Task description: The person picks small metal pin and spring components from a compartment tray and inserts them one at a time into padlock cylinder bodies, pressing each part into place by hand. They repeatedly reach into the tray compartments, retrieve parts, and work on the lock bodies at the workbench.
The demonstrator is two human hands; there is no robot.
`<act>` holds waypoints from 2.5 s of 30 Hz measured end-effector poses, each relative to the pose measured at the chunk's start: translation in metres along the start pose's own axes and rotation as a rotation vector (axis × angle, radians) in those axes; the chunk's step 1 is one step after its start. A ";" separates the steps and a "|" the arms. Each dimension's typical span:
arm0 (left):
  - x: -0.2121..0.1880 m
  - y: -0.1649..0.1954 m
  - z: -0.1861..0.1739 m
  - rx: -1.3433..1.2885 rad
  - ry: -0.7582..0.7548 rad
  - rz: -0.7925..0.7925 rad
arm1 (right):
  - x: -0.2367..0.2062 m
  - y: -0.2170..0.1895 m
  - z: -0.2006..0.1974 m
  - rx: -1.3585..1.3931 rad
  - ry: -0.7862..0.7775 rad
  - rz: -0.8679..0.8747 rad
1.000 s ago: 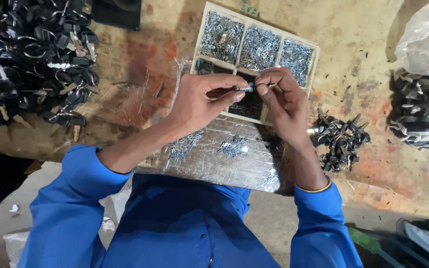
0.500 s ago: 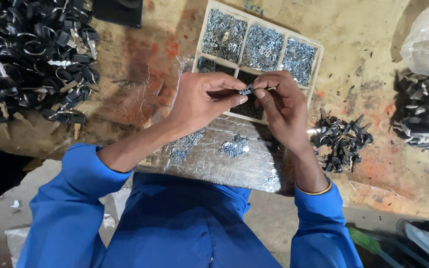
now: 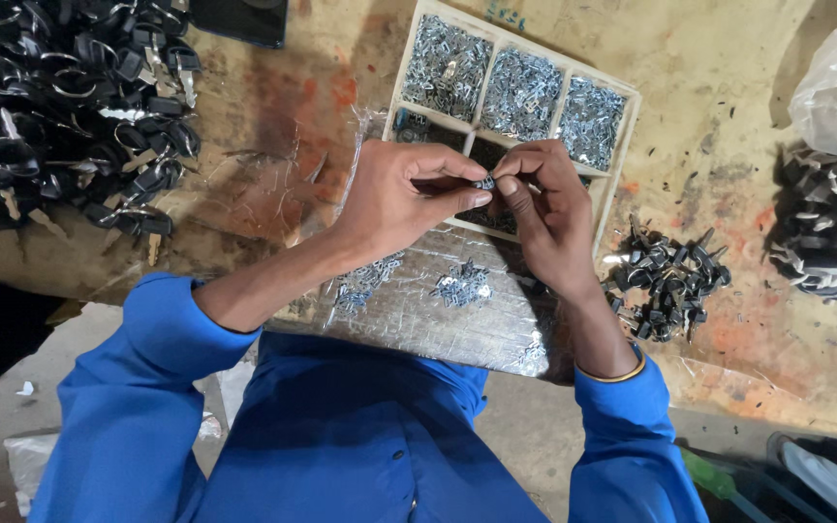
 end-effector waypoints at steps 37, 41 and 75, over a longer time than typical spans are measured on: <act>0.000 -0.002 -0.001 -0.083 0.011 -0.048 | -0.002 0.012 0.001 0.172 0.046 0.031; -0.001 -0.003 -0.001 -0.065 0.014 -0.070 | -0.003 0.012 0.006 0.169 0.068 0.058; -0.001 -0.002 0.000 0.027 0.006 0.013 | 0.002 -0.007 0.002 -0.183 0.060 -0.069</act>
Point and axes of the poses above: each hand's wrist, its own x-axis towards the middle knuckle, its own z-axis out of the palm, y = z × x, the point moved 5 cm from there along x, towards the middle knuckle, and after that the axes turned 7 degrees about -y, right-handed, at the moved point
